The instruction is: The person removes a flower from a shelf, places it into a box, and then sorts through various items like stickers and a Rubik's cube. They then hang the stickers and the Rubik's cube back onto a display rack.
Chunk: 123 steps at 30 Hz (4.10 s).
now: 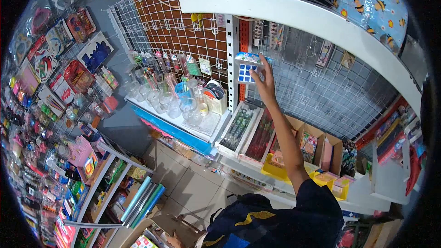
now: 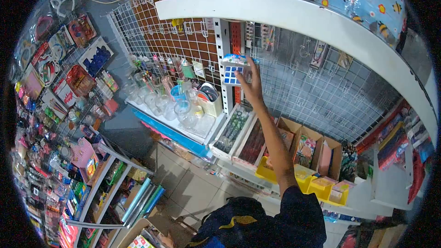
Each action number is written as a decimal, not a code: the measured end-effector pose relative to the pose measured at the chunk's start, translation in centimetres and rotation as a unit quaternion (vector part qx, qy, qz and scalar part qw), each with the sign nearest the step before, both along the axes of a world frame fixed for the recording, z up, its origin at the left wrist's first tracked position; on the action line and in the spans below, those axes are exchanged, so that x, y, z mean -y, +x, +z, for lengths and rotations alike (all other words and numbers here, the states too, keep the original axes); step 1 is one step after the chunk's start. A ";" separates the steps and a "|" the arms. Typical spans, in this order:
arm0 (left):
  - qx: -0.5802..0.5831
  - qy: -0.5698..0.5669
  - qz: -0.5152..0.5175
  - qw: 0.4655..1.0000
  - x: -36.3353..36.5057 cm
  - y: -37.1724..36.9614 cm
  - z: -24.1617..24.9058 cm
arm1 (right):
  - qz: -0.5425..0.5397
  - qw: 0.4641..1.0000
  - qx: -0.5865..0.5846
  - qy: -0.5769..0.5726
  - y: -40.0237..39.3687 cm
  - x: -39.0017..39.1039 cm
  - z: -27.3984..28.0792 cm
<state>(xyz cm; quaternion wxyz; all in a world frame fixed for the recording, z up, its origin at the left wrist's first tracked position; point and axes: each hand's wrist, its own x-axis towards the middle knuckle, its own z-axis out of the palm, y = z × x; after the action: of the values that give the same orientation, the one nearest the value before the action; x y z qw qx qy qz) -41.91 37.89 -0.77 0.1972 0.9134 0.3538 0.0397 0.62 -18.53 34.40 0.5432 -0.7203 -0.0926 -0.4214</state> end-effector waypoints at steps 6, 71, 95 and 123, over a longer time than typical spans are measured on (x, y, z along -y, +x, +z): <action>-0.007 -0.009 0.004 1.000 -0.3 0.4 -0.3 | 0.018 1.000 -0.011 0.018 2.0 0.7 0.1; 0.095 -0.044 0.061 0.993 -0.9 -1.1 -4.2 | -0.215 0.970 -0.102 0.043 10.0 6.5 -9.8; 0.128 0.149 0.262 0.945 -2.0 -13.6 6.9 | 0.545 0.694 -0.420 -0.213 -28.7 -33.0 -34.1; 0.315 -0.485 0.474 0.665 -9.7 -25.9 0.7 | 0.528 0.522 -0.314 -0.592 -35.9 -62.9 -40.6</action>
<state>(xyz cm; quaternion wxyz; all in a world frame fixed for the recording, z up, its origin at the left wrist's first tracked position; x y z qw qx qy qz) -67.77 47.61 -0.11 0.6662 0.3315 0.6251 0.2357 -35.29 44.38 -6.17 0.1083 -0.7811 -0.5076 0.3472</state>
